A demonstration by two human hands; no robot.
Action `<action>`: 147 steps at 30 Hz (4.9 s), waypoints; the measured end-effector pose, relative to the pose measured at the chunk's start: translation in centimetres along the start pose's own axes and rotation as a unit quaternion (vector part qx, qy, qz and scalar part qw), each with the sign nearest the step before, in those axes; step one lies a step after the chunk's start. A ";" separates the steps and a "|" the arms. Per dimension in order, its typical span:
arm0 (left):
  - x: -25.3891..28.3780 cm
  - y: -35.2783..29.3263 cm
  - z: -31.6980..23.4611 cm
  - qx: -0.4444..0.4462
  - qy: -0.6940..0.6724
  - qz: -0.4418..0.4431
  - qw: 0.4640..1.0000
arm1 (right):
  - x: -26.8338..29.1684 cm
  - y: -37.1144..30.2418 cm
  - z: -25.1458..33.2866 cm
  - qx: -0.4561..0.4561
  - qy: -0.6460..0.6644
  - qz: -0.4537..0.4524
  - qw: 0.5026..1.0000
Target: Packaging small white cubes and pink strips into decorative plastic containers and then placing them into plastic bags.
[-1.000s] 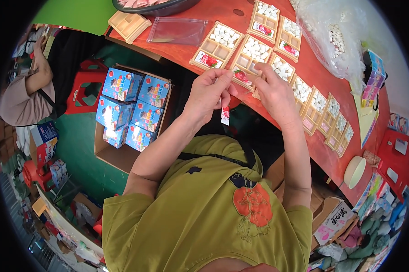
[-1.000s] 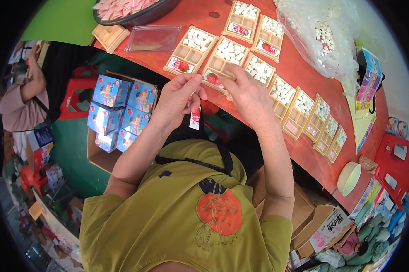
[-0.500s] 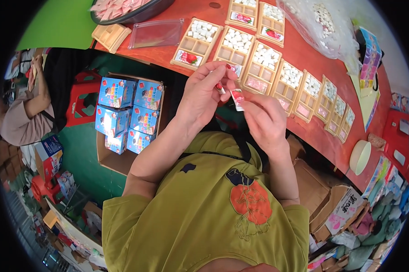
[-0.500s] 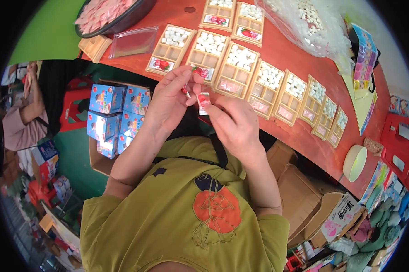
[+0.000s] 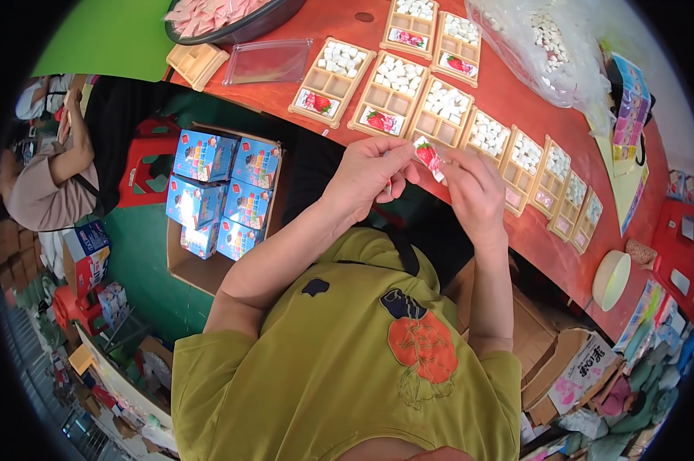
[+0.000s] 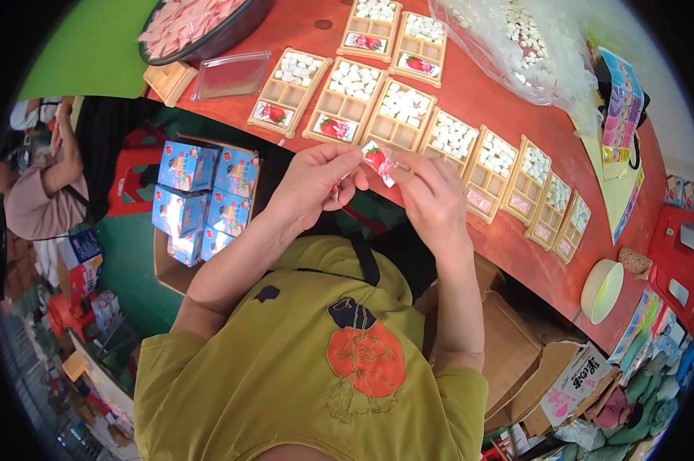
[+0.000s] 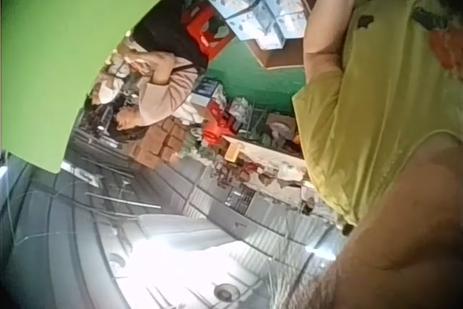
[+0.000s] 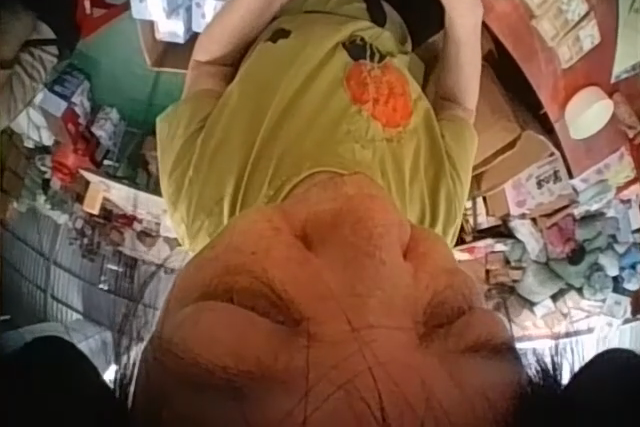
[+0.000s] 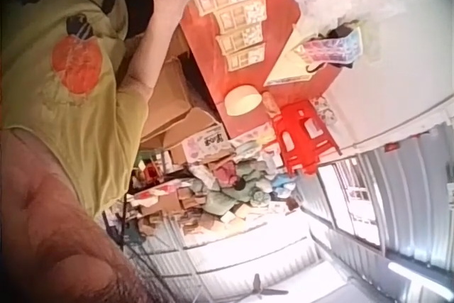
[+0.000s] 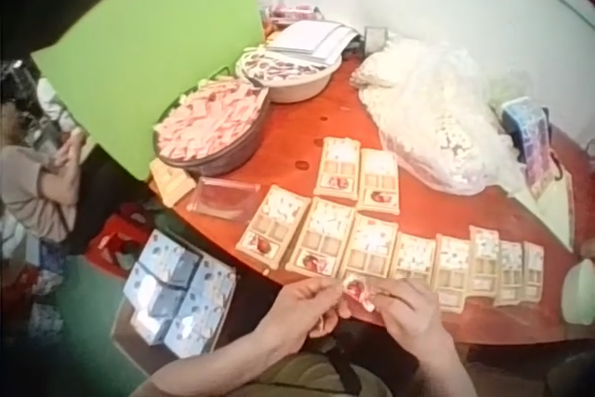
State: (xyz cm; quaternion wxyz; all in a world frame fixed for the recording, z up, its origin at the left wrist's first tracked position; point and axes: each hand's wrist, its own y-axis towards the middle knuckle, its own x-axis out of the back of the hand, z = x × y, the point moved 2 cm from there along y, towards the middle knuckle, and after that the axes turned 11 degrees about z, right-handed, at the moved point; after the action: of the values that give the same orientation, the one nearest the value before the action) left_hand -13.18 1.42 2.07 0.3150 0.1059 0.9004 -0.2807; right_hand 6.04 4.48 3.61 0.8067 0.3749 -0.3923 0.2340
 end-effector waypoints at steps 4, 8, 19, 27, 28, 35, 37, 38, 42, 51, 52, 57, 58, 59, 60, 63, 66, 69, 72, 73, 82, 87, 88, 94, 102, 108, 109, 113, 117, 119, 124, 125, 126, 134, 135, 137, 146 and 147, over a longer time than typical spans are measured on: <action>-0.4 0.3 0.3 -0.005 0.044 -0.039 0.998 | 0.5 0.6 -1.6 -0.038 -0.011 0.063 0.997; -0.3 -0.7 0.0 -0.050 -0.042 -0.025 0.998 | 1.2 1.1 -1.6 -0.038 -0.019 0.123 0.991; -3.7 0.5 0.2 -0.112 -0.081 0.016 0.990 | 0.3 0.9 3.6 -0.131 0.045 0.001 0.990; -5.3 1.8 2.8 -0.076 0.027 0.045 0.996 | 1.5 -3.2 1.3 -0.296 0.247 -0.060 0.921; -5.7 2.0 2.8 -0.094 0.068 0.046 0.992 | 2.2 -3.6 0.6 -0.263 0.171 -0.066 0.947; -5.3 1.3 1.5 -0.391 0.637 -0.044 0.663 | 2.4 -4.2 0.3 -0.167 -0.082 0.006 0.983; -4.8 1.3 1.9 -0.392 0.723 -0.063 0.565 | 1.5 -4.8 0.3 -0.165 -0.102 -0.004 0.981; -4.5 1.3 2.0 -0.383 0.741 -0.063 0.547 | 1.5 -4.8 0.3 -0.166 -0.094 -0.008 0.981; -3.0 0.2 2.3 -0.365 0.787 -0.073 0.493 | 1.4 -4.4 1.1 -0.176 -0.097 0.018 0.980; -1.4 3.8 -11.9 -0.492 0.726 -0.185 0.443 | 3.0 -3.2 2.0 -0.153 -0.112 0.112 0.975; -0.7 5.0 -15.2 -0.523 0.705 -0.195 0.437 | 2.9 -3.3 1.9 -0.163 -0.108 0.111 0.974; 2.6 14.2 -29.2 -0.474 0.733 -0.268 0.409 | 2.7 -3.4 1.3 -0.160 -0.072 0.093 0.980; 4.0 16.4 -31.1 -0.442 0.740 -0.285 0.420 | 2.5 -3.6 1.0 -0.185 -0.071 0.118 0.973; 4.8 18.1 -32.4 -0.378 0.749 -0.311 0.446 | 2.5 -3.3 0.9 -0.211 -0.074 0.143 0.964; 5.8 19.5 -33.7 -0.312 0.753 -0.336 0.472 | 2.4 -2.9 1.0 -0.197 -0.070 0.142 0.968; 7.0 23.3 -35.4 -0.155 0.742 -0.332 0.561 | 3.4 -2.4 0.5 -0.240 -0.082 0.193 0.948; 10.8 24.1 -37.4 -0.085 0.743 -0.325 0.579 | 4.6 -1.4 -0.2 -0.299 0.031 0.399 0.866; 9.1 26.0 -36.4 -0.101 0.751 -0.331 0.562 | 5.1 -0.8 -1.9 0.297 -0.513 0.180 0.785; 9.5 26.0 -36.5 -0.155 0.770 -0.342 0.515 | 5.4 -0.9 -3.9 0.352 -0.481 0.139 0.791; 10.5 25.8 -36.6 -0.196 0.769 -0.344 0.501 | 5.5 -1.4 -4.4 0.384 -0.467 0.119 0.787; 9.7 26.2 -37.2 -0.255 0.693 -0.388 0.552 | 6.7 -4.3 -3.2 -0.256 0.060 0.144 0.954; 10.5 26.6 -40.5 -0.368 0.354 -0.493 0.704 | 8.1 -1.3 -2.1 -0.193 -0.027 0.113 0.974; 10.7 26.8 -41.3 -0.369 0.354 -0.488 0.707 | 7.9 -1.8 -2.0 -0.221 -0.016 0.099 0.970; 5.7 23.9 -39.7 -0.344 -0.052 -0.216 0.912 | 7.2 0.4 -1.9 -0.227 -0.010 0.037 0.973; -1.2 16.7 -27.2 -0.269 -0.137 0.060 0.952 | 9.5 5.4 -2.6 -0.194 0.174 -0.015 0.965; -6.8 13.3 -14.2 -0.056 -0.131 0.092 0.986 | 10.0 6.4 -4.0 -0.214 0.225 -0.116 0.943; -7.1 12.8 -12.6 -0.027 -0.133 0.105 0.985 | 10.4 6.6 -3.2 -0.203 0.214 -0.120 0.948; -7.9 12.9 -7.1 0.024 -0.141 0.140 0.980 | 10.0 4.7 -2.6 -0.200 0.185 -0.090 0.958; -9.4 12.7 -3.7 0.041 -0.122 0.125 0.984 | 8.8 1.4 -3.1 -0.133 0.046 -0.056 0.989; -10.0 12.7 -2.5 0.056 -0.116 0.128 0.983 | 8.3 -0.7 -3.2 -0.105 0.049 -0.093 0.989; -12.1 11.9 -0.3 0.035 -0.081 0.144 0.986 | 8.8 -4.3 -3.4 -0.107 0.035 -0.097 0.989; -12.4 11.7 0.0 0.038 -0.077 0.151 0.985 | 9.2 -4.9 -3.5 -0.143 0.081 -0.151 0.975; -12.5 11.6 0.2 0.042 -0.046 0.174 0.983 | 9.6 -5.4 -3.6 -0.178 0.125 -0.205 0.954; -13.4 11.2 1.4 0.084 0.033 0.208 0.974 | 11.0 -6.3 -6.9 -0.370 0.361 -0.156 0.842; -13.3 11.3 1.4 0.086 0.034 0.208 0.974 | 10.9 -6.7 -7.2 -0.370 0.362 -0.157 0.841; -12.8 11.3 1.2 0.088 0.044 0.200 0.975 | 10.8 -8.2 -8.0 -0.396 0.418 -0.196 0.794; -9.0 10.6 -2.1 0.046 -0.019 0.178 0.983 | 13.3 -13.6 -8.4 -0.434 0.357 -0.271 0.782; -8.4 10.5 -2.7 0.010 -0.012 0.173 0.985 | 13.6 -14.3 -8.5 -0.454 0.340 -0.284 0.773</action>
State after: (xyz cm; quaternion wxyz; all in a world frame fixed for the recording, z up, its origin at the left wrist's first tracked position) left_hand -4.10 11.48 4.49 0.3683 0.2599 0.8620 -0.2320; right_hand 27.48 3.64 5.04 0.9937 -0.0444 -0.0286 -0.0985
